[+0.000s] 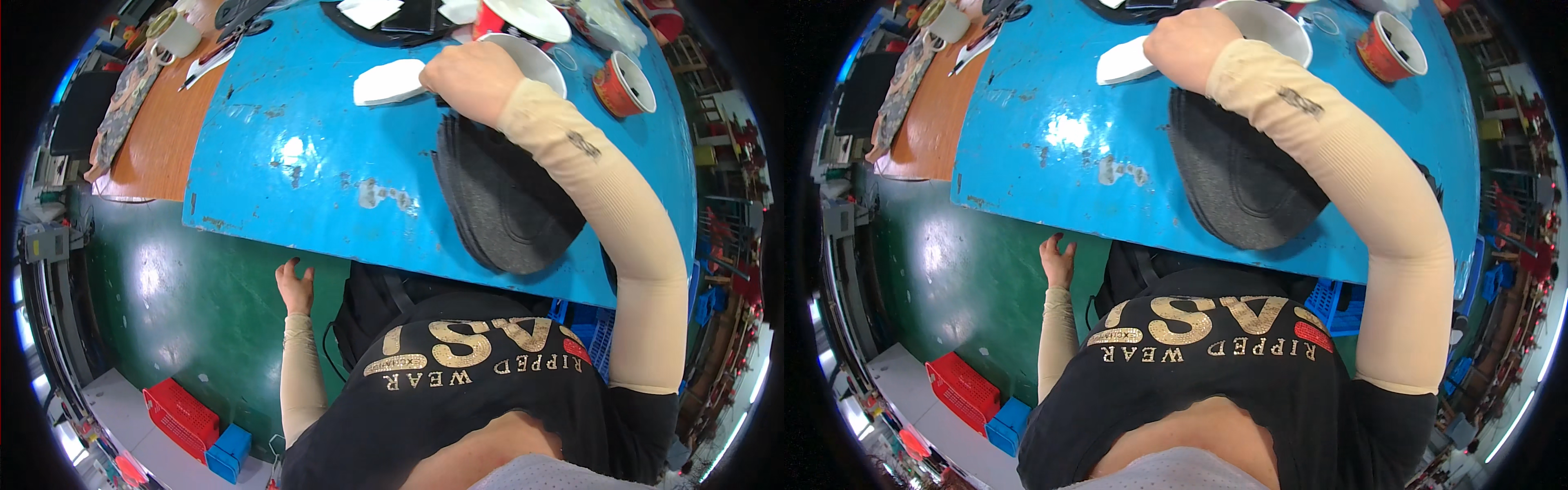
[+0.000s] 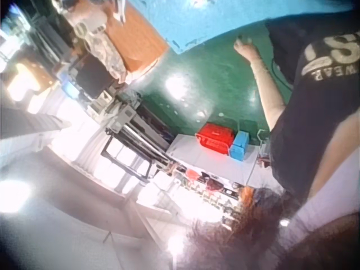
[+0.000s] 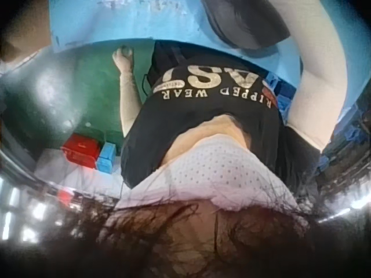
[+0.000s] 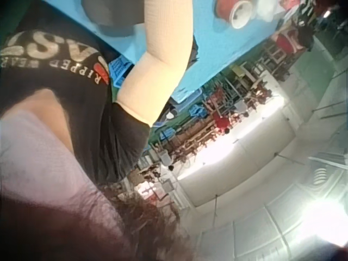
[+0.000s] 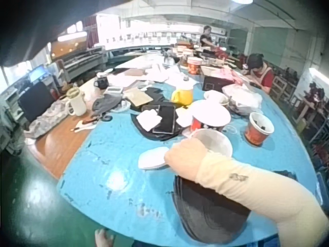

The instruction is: The person assembles small black plastic pieces by interlocking them together by hand.

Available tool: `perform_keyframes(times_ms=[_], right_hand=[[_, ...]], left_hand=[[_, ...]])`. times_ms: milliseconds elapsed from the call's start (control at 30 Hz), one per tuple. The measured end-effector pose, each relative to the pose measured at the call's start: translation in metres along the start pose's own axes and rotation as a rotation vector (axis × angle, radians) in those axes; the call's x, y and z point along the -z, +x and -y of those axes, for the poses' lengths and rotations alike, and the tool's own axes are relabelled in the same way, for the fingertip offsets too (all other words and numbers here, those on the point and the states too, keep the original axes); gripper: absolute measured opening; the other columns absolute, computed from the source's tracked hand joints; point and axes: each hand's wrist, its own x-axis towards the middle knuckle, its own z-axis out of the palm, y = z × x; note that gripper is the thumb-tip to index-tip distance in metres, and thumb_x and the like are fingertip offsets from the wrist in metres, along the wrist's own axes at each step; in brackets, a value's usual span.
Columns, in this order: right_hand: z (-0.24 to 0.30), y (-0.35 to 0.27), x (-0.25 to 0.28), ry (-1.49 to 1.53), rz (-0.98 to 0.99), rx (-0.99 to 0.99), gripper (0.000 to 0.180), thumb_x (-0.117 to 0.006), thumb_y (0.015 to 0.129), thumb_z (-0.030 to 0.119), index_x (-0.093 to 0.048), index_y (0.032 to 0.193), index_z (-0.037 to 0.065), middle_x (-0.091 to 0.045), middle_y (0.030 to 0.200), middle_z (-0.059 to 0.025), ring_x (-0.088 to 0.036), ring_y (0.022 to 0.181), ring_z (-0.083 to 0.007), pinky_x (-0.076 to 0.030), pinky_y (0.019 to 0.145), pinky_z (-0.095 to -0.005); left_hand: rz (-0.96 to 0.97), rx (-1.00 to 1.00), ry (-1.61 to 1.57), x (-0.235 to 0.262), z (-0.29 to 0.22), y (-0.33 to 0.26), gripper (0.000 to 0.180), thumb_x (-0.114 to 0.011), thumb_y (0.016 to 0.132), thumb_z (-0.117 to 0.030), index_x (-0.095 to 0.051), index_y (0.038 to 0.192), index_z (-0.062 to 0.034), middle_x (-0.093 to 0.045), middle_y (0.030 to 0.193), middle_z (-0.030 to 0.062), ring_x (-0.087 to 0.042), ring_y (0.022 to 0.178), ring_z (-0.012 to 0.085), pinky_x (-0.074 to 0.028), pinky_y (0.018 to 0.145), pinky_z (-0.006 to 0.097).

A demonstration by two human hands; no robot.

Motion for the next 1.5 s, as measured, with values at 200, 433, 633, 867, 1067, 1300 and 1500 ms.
perform_keyframes(times_ms=[200, 433, 633, 867, 1067, 1300, 1500], right_hand=[[0.001, 0.016, -0.029, -0.13, 0.197, 0.12, 0.008, -0.053, 0.075, 0.009, -0.06, 0.077, 0.005, -0.062, 0.069, -0.011, -0.063, 0.068, -0.0279, -0.049, 0.058, -0.038], [-0.022, 0.023, 0.044, 0.62, 0.197, 0.017, 0.014, -0.058, 0.076, 0.003, -0.053, 0.09, 0.002, -0.061, 0.08, -0.0095, -0.061, 0.082, -0.0175, -0.048, 0.073, -0.0265], [0.002, -0.008, 0.058, 1.639, 0.247, -0.276, 0.024, -0.061, 0.083, 0.015, -0.058, 0.103, 0.003, -0.062, 0.086, 0.0, -0.04, 0.057, 0.0008, -0.032, 0.047, -0.0129], [-0.003, -0.057, 0.064, 1.759, 0.093, -0.32, 0.023, -0.059, 0.085, 0.014, -0.058, 0.107, 0.006, -0.063, 0.09, -0.0008, -0.039, 0.057, 0.0011, -0.03, 0.047, -0.0125], [-0.152, -0.136, 0.057, 1.041, -0.653, -0.817, 0.026, -0.061, 0.083, 0.014, -0.057, 0.106, 0.004, -0.061, 0.086, 0.0004, -0.044, 0.061, -0.001, -0.034, 0.052, -0.015], [-0.258, -0.185, -0.021, 0.585, -0.782, -0.953, 0.021, -0.065, 0.079, 0.015, -0.062, 0.095, 0.002, -0.064, 0.088, -0.004, -0.057, 0.078, -0.0095, -0.045, 0.07, -0.0226], [-0.213, -0.187, -0.01, 1.509, -0.612, -1.134, 0.022, -0.055, 0.086, 0.012, -0.057, 0.107, 0.007, -0.06, 0.089, 0.0007, -0.038, 0.056, -0.0021, -0.03, 0.045, -0.0166]], left_hand=[[0.609, 0.807, -0.188, 0.004, -0.008, -0.007, 0.027, -0.067, 0.073, -0.016, -0.061, 0.095, -0.0021, -0.061, 0.074, 0.0113, -0.061, 0.072, 0.0265, -0.048, 0.071, 0.037], [0.228, 0.308, -0.052, -0.005, 0.029, -0.051, 0.024, -0.065, 0.072, -0.006, -0.062, 0.096, -0.0023, -0.062, 0.077, 0.0141, -0.061, 0.071, 0.0239, -0.05, 0.071, 0.034], [0.739, 0.938, -0.135, 0.044, -0.012, 0.006, 0.042, -0.061, 0.081, -0.041, -0.062, 0.074, 0.0009, -0.061, 0.064, 0.0095, -0.059, 0.061, 0.0166, -0.047, 0.057, 0.029], [-0.29, 0.345, -0.396, 0.058, -0.041, 0.021, 0.015, -0.054, 0.088, -0.012, -0.06, 0.091, 0.0023, -0.061, 0.08, 0.0088, -0.054, 0.068, 0.0147, -0.045, 0.064, 0.027], [-0.542, 0.079, -0.363, 0.111, -0.107, 0.061, 0.017, -0.05, 0.089, -0.004, -0.055, 0.103, 0.0032, -0.056, 0.092, 0.0079, -0.05, 0.073, 0.0128, -0.043, 0.066, 0.024], [-0.378, -0.369, -0.681, 0.103, -0.237, 0.093, 0.015, -0.049, 0.083, 0.007, -0.055, 0.096, 0.0039, -0.056, 0.087, 0.0111, -0.053, 0.072, 0.0172, -0.044, 0.065, 0.026], [-0.154, -0.73, -0.696, 0.115, -0.301, 0.108, 0.017, -0.048, 0.082, 0.01, -0.054, 0.097, 0.0051, -0.056, 0.087, 0.012, -0.053, 0.072, 0.0165, -0.044, 0.065, 0.025]])
